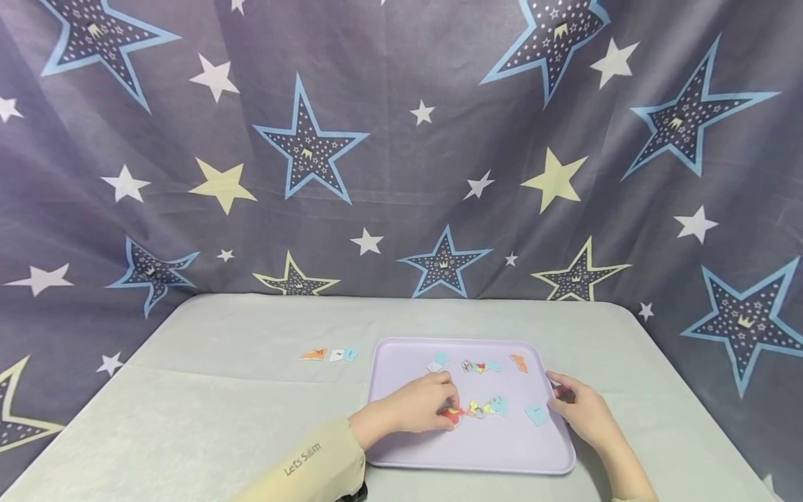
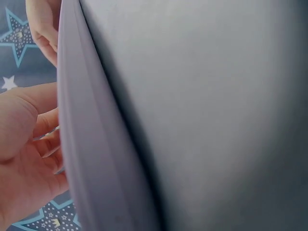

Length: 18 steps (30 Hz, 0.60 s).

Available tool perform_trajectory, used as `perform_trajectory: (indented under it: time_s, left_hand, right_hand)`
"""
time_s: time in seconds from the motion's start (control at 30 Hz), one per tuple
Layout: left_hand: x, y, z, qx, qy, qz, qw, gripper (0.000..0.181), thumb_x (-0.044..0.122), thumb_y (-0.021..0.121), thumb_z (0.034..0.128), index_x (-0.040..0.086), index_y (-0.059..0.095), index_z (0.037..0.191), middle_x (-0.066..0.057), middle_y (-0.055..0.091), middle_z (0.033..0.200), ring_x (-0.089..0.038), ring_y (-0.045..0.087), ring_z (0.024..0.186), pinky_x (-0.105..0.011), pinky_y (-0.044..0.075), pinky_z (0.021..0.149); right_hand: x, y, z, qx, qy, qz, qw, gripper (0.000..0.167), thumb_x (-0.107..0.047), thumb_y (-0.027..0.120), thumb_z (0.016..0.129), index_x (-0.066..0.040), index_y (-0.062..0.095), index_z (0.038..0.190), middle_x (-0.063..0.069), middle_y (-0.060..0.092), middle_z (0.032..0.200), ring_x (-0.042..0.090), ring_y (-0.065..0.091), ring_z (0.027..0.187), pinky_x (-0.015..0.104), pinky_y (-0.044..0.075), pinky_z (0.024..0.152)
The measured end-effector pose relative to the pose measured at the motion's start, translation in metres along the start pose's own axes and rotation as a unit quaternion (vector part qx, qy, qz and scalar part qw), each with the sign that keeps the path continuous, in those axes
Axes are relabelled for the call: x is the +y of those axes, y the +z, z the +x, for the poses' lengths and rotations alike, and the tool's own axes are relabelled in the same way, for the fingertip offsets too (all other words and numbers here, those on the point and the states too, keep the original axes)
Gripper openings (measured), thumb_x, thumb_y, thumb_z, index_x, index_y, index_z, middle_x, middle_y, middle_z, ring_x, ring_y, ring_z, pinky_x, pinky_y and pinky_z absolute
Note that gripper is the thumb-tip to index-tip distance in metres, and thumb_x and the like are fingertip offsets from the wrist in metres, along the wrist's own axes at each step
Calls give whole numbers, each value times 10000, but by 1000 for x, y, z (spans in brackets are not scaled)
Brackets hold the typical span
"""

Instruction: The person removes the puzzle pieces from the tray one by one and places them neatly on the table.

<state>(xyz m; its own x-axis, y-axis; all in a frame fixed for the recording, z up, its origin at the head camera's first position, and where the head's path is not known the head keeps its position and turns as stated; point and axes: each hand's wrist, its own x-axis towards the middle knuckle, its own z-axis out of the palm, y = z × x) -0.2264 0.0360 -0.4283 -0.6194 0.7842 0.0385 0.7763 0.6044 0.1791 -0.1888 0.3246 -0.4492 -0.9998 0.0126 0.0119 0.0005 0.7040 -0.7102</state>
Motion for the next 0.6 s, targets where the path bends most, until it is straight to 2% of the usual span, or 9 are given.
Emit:
perform_trajectory:
  time_s: [0.1,0.33,0.6]
  left_hand:
    - [-2,1,-1,-22,54,-103,9999,229,332,717,747,171,635,889,100,463,824,-14,402,718,-137,349,672]
    - [-14,-1,-2,-3,85,-774,9970,221,281,731,740,146,642,891,98,522,789,22,436,691,-118,362,674]
    - [-29,-4,-9,145,119,-1020,9946,202,262,718,751,162,641,909,121,541,779,17,474,716,-115,370,701]
  right_hand:
    - [1,1,0,14,8,3,10000,499,-67,617,815,84,457,1263,114,564,918,32,472,655,225,445,534]
    - [0,1,0,50,-9,-17,10000,493,-59,617,807,78,469,1256,116,568,917,30,471,654,225,447,533]
    - [-2,0,-1,87,-24,-60,9999,488,-55,619,804,77,473,1251,113,565,912,25,467,652,222,447,532]
